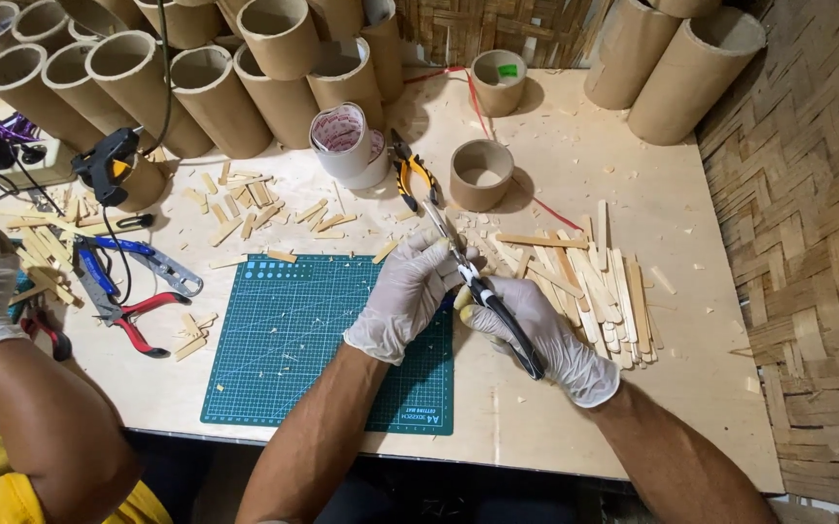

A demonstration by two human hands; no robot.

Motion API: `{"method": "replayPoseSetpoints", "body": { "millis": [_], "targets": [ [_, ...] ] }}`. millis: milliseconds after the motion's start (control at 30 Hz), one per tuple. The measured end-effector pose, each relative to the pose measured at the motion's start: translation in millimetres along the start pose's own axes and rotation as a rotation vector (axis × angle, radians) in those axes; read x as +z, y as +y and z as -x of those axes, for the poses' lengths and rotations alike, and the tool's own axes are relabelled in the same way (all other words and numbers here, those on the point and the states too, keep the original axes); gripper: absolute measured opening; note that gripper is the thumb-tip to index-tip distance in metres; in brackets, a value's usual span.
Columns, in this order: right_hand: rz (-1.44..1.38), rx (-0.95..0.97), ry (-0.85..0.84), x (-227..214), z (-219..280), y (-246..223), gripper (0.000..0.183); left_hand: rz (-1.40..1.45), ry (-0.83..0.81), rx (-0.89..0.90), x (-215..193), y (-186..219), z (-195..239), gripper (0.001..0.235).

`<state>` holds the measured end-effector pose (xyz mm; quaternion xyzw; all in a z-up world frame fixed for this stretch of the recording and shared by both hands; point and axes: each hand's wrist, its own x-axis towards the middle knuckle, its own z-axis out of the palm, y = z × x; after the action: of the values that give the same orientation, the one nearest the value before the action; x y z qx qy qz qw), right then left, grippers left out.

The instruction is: Trimming and shaping small wooden sticks using scissors on a cutting mat for handicraft assembly.

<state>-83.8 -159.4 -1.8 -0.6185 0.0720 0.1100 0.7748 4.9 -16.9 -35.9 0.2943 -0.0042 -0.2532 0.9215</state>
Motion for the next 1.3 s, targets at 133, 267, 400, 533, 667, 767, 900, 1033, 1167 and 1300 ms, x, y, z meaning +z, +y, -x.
{"method": "replayPoseSetpoints", "body": {
  "millis": [133, 267, 400, 533, 667, 767, 900, 1033, 1167, 1300],
  "targets": [
    [0.044, -0.036, 0.018, 6.1, 1.0, -2.7, 0.012, 0.004, 0.007, 0.0, 6.0, 3.6, 3.4, 0.021],
    [0.103, -0.026, 0.033, 8.5, 4.6, -5.7, 0.012, -0.003, 0.02, -0.004, 4.2, 2.6, 3.9, 0.021],
    [0.122, -0.052, 0.038, 8.9, 3.2, -1.1, 0.012, 0.0, 0.029, -0.007, 7.3, 5.1, 5.7, 0.019],
    [0.153, -0.052, 0.035, 10.4, 1.0, -11.1, 0.01, 0.003, 0.023, 0.0, 8.5, 5.7, 5.8, 0.019],
    [0.183, -0.047, 0.035, 3.0, -5.6, 1.0, 0.013, -0.01, 0.021, -0.008, 7.5, 6.1, 5.3, 0.016],
    [0.185, -0.043, 0.033, 4.5, -5.5, -3.7, 0.014, -0.016, 0.019, -0.011, 4.9, 5.7, 4.7, 0.015],
    [0.184, -0.035, 0.012, 6.7, -1.2, -12.7, 0.014, -0.021, 0.009, -0.004, 3.3, 6.8, 3.6, 0.016],
    [0.207, 0.009, -0.003, 13.4, 13.5, -32.5, 0.013, -0.007, -0.005, -0.018, 0.8, 7.0, 3.6, 0.021],
    [0.164, 0.055, -0.063, 8.7, 10.1, -28.8, 0.022, 0.014, -0.124, -0.019, -10.8, 6.6, -0.6, 0.029],
    [0.168, 0.069, -0.181, -2.7, 2.9, -7.4, 0.03, 0.02, -0.163, -0.037, -52.5, -9.6, -22.1, 0.026]
  ]
}}
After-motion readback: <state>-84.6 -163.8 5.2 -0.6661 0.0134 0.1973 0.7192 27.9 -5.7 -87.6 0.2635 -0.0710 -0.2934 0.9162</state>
